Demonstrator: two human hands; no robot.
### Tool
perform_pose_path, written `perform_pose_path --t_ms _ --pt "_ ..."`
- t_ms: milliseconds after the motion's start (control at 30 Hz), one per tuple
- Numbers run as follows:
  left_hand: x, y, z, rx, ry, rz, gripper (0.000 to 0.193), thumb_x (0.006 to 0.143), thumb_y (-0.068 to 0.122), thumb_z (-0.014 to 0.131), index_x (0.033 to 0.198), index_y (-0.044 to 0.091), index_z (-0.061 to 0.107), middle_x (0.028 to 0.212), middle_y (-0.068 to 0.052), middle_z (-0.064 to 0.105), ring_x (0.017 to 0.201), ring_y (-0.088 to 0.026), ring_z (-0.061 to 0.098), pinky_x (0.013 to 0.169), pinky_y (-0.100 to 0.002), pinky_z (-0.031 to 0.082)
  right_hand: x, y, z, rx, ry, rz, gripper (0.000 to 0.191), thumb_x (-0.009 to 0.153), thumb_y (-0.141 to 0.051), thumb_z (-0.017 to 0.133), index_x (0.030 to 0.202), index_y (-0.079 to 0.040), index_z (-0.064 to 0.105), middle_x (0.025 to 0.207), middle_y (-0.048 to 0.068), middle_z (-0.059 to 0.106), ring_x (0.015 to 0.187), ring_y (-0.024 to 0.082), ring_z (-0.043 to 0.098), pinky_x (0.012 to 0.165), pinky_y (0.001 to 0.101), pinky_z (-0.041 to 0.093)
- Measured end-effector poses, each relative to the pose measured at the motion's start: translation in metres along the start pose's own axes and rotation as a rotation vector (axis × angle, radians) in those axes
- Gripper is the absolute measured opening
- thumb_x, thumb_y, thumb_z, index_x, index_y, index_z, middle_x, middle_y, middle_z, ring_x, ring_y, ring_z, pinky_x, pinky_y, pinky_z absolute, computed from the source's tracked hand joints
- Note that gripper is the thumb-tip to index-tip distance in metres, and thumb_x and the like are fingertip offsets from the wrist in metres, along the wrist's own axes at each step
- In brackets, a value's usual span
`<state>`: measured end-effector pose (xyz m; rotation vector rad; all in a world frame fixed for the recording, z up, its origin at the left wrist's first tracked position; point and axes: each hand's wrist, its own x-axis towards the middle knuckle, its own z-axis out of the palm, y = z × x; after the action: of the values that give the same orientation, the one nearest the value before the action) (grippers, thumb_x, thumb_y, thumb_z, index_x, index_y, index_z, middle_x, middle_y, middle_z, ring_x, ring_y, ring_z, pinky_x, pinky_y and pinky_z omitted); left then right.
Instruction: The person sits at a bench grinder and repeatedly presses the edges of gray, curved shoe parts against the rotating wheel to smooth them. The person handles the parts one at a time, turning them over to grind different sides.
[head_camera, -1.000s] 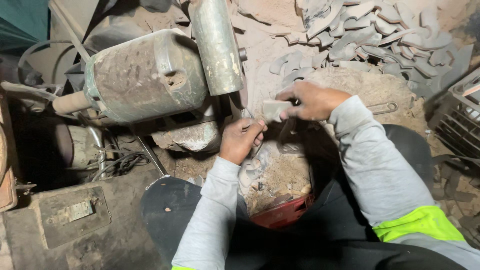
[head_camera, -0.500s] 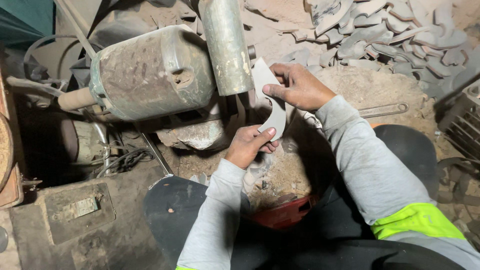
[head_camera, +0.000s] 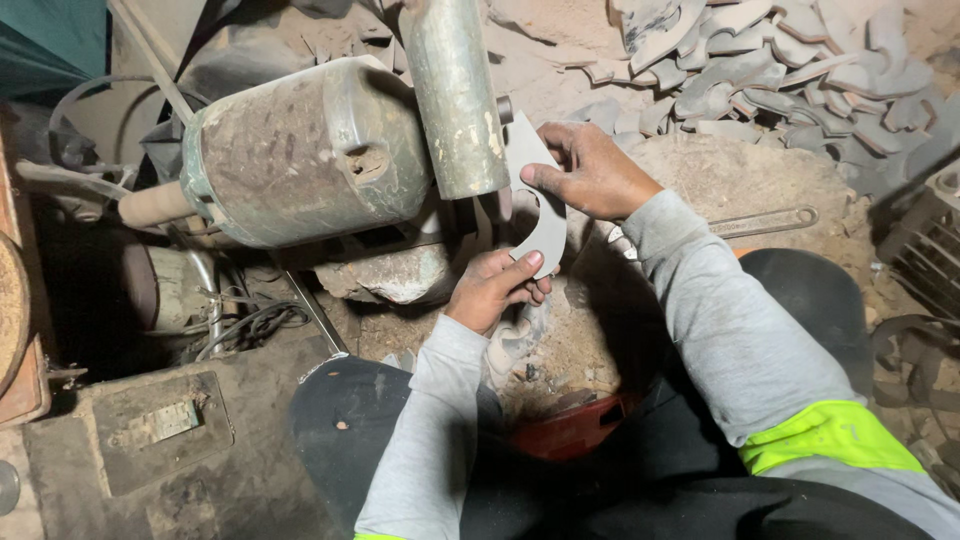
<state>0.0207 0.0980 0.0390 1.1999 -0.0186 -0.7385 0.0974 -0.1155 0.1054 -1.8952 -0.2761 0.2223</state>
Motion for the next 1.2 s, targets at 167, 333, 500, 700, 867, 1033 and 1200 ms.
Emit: perform_pose_path --t_ms 167,333,500,700,867,1033,1200 --pt "-0.006 -0.001 0.002 -0.023 -0.024 -0.02 0.035 0.1 0.028 0.066 0.107 -0.005 0.071 0.085 -0.01 0.071 0.075 -0.015 0.066 0.07 -0.025 0.054 -0.002 0.003 0.001 -0.049 -0.015 -0.008 0.034 0.093 -0.021 0.072 0.116 0.003 0.069 0.085 0.006 0.071 0.075 0.011 0.058 0.068 0.0295 0.05" --pt "-0.017 -0.005 0.008 0.034 -0.04 -0.035 0.033 0.099 0.026 0.068 0.106 -0.007 0.071 0.088 -0.012 0.074 0.077 -0.015 0.068 0.071 -0.027 0.055 -0.008 0.01 -0.002 -0.125 -0.124 -0.014 0.038 0.091 -0.027 0.073 0.115 0.003 0.069 0.091 0.01 0.073 0.08 0.016 0.062 0.073 0.0351 0.052" --pt "-0.027 -0.021 0.024 0.795 0.147 0.058 0.031 0.089 0.027 0.076 0.104 0.001 0.08 0.086 -0.009 0.079 0.073 -0.015 0.072 0.072 -0.028 0.056 -0.02 0.02 -0.02 -0.362 -0.408 0.083 0.048 0.09 -0.04 0.068 0.115 0.001 0.07 0.102 0.016 0.077 0.093 0.028 0.071 0.089 0.0399 0.054" --pt "0.021 -0.057 0.058 0.461 0.106 0.241 0.033 0.093 0.027 0.076 0.112 0.001 0.077 0.094 -0.006 0.079 0.082 -0.013 0.072 0.075 -0.026 0.056 -0.025 0.016 -0.032 -0.293 -0.285 -0.039 0.053 0.097 -0.046 0.061 0.124 0.0 0.061 0.118 0.019 0.07 0.106 0.028 0.066 0.091 0.042 0.05" --pt "0.077 -0.089 0.101 0.205 0.224 0.207 0.021 0.088 0.02 0.072 0.092 -0.001 0.076 0.074 -0.003 0.071 0.059 -0.013 0.064 0.056 -0.028 0.052 -0.021 0.003 -0.032 -0.393 -0.219 -0.049 0.046 0.099 -0.044 0.058 0.114 -0.002 0.066 0.103 0.021 0.071 0.096 0.035 0.066 0.087 0.0444 0.051" --pt "0.094 -0.096 0.103 0.406 0.337 0.371 0.031 0.085 0.018 0.067 0.065 -0.004 0.062 0.051 -0.009 0.054 0.046 -0.014 0.046 0.05 -0.036 0.038 -0.014 0.001 -0.028 -0.429 -0.198 -0.073 0.044 0.097 -0.041 0.059 0.115 -0.002 0.067 0.101 0.021 0.071 0.093 0.038 0.066 0.084 0.0453 0.052" --pt "0.094 -0.093 0.101 0.345 0.335 0.371 0.033 0.084 0.017 0.065 0.061 -0.005 0.059 0.05 -0.011 0.049 0.047 -0.014 0.041 0.049 -0.037 0.035 -0.009 0.006 -0.023 -0.471 -0.157 -0.14 0.043 0.098 -0.038 0.06 0.117 0.0 0.067 0.105 0.024 0.07 0.097 0.042 0.065 0.086 0.048 0.051"
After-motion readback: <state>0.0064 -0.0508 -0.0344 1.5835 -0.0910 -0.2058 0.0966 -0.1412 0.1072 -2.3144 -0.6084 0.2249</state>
